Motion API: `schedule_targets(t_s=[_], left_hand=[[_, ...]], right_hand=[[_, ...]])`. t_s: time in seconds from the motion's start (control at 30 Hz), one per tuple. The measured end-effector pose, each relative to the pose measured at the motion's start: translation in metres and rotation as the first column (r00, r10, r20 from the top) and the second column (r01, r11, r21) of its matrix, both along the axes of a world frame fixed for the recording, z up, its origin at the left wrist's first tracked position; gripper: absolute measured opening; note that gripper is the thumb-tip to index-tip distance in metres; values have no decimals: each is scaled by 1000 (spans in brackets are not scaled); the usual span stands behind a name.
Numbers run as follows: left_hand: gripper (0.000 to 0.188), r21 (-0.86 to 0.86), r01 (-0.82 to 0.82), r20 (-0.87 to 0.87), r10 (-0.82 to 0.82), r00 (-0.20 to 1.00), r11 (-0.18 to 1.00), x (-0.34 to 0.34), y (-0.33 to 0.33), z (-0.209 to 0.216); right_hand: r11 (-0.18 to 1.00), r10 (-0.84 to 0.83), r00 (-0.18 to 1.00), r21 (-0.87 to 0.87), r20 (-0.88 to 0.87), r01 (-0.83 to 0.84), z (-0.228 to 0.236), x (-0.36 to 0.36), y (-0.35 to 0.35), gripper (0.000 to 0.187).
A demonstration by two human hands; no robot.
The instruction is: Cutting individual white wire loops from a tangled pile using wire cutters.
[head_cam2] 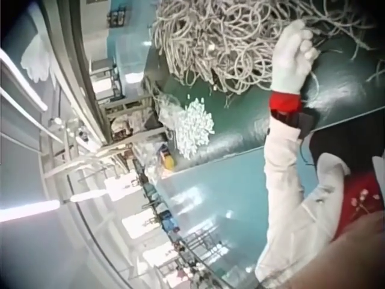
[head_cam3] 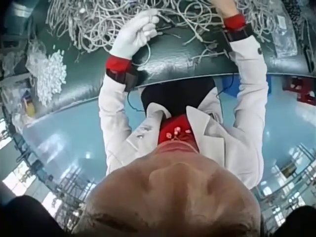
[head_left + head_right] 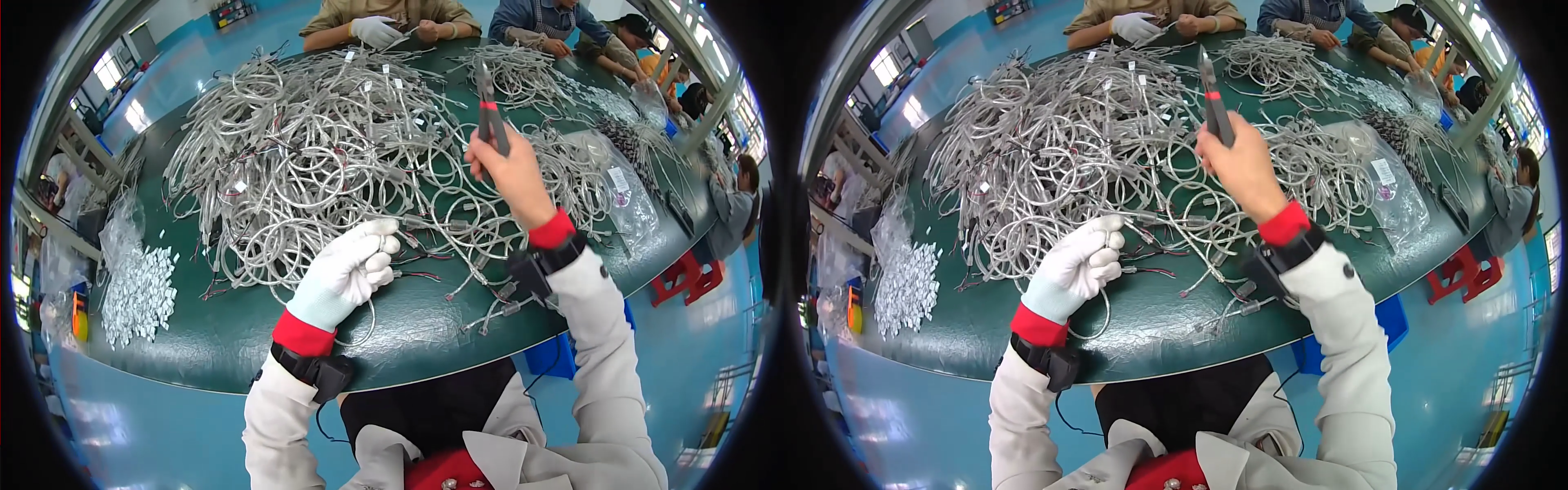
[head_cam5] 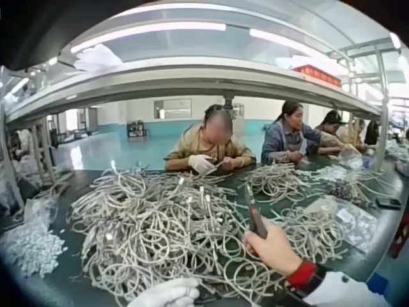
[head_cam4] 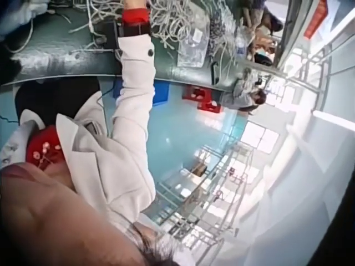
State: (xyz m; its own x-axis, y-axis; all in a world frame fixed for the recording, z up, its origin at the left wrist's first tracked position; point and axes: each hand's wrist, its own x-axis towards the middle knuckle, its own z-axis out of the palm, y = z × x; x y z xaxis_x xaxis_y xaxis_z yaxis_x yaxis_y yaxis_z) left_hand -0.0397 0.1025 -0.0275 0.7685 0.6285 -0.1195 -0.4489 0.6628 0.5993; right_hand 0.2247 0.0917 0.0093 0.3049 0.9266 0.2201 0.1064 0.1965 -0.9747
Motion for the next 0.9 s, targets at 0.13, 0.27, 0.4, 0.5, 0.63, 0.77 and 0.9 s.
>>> schedule_targets(t_s=[0.13, 0.27, 0.4, 0.5, 0.63, 0.77, 0.9], left_hand=[[22, 2, 43, 55, -43, 998, 999, 7, -2, -1], [21, -28, 52, 84, -50, 995, 998, 5, 4, -6], [19, -61, 55, 73, -51, 996, 997, 4, 5, -6], [18, -46, 80, 63, -77, 995, 996, 3, 5, -1], [17, -1, 5, -10, -5, 1000, 1000, -5, 5, -1], [21, -31, 13, 45, -11, 999, 999, -8, 10, -13], [23, -93, 33, 192, -15, 981, 995, -7, 15, -13]], right_hand=[[984, -162, 901, -1, 403, 177, -15, 34, 54, 18], [951, -224, 757, -33, 614, 308, -38, 28, 90, 25], [947, -185, 737, -82, 650, 310, -49, 19, 107, 32], [955, -216, 743, -22, 634, 296, -47, 25, 108, 33], [986, -157, 868, 131, 471, 107, -19, 21, 67, 29], [988, -36, 781, 140, 624, -67, 23, -1, 1, 30], [909, -98, 522, 289, 847, -299, 28, -18, -30, 33]])
